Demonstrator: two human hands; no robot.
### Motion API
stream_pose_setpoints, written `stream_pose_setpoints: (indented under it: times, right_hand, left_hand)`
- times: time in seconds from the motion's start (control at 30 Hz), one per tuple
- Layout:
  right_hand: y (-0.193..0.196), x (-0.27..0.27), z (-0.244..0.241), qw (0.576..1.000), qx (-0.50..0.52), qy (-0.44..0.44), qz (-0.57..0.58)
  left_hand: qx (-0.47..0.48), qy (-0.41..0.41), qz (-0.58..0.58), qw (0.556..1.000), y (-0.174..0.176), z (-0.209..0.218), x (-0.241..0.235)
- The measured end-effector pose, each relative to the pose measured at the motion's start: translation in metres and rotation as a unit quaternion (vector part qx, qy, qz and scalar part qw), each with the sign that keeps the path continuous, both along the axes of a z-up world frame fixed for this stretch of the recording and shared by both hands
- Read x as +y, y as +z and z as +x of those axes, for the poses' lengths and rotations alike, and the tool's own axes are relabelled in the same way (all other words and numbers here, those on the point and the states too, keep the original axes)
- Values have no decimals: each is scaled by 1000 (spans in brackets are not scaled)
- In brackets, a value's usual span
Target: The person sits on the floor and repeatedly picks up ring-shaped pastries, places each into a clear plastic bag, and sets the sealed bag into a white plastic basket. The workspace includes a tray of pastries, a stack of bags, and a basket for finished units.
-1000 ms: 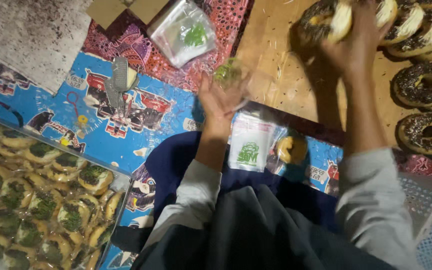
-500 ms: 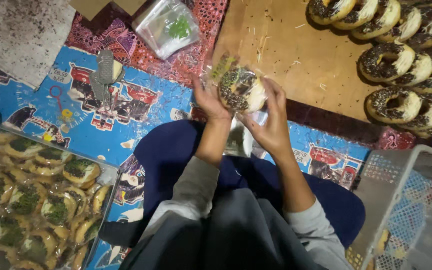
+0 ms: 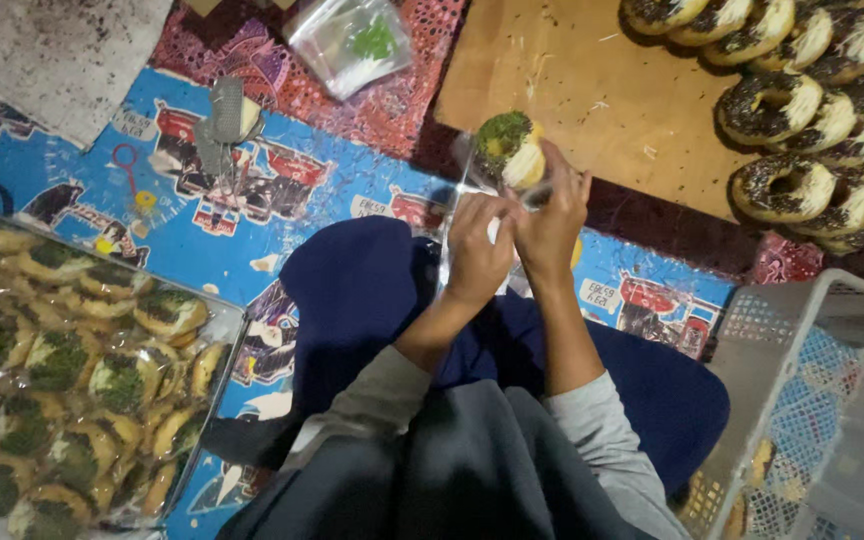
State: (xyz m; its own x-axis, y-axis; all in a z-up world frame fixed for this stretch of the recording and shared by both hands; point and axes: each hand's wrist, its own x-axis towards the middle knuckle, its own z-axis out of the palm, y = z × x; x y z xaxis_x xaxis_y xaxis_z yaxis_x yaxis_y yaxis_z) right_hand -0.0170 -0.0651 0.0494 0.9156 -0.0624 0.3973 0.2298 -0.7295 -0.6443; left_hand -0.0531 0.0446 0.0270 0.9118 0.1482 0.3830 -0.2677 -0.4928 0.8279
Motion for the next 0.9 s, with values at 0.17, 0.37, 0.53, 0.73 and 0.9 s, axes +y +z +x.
stream_pose_setpoints:
  times: [0.17, 0.37, 0.53, 0.73, 0.9]
  right_hand:
    - [-14, 10, -10, 976, 75, 59, 198]
    - [-8, 30, -42, 948, 243, 185, 85]
    - [12, 69, -76, 957, 152, 243, -57]
    - [21, 99, -75, 945, 55, 316, -61]
    - [-3, 104, -75, 913, -57, 402, 36]
  left_hand:
    - [-198, -117, 129, 965, 23, -7, 49]
    - [-146, -48, 35, 987, 0, -48, 107]
    - [155, 71, -342, 924, -31, -90, 140]
    - [162, 44, -406, 898, -64, -86, 160]
    - [153, 35, -322, 934, -56, -97, 150]
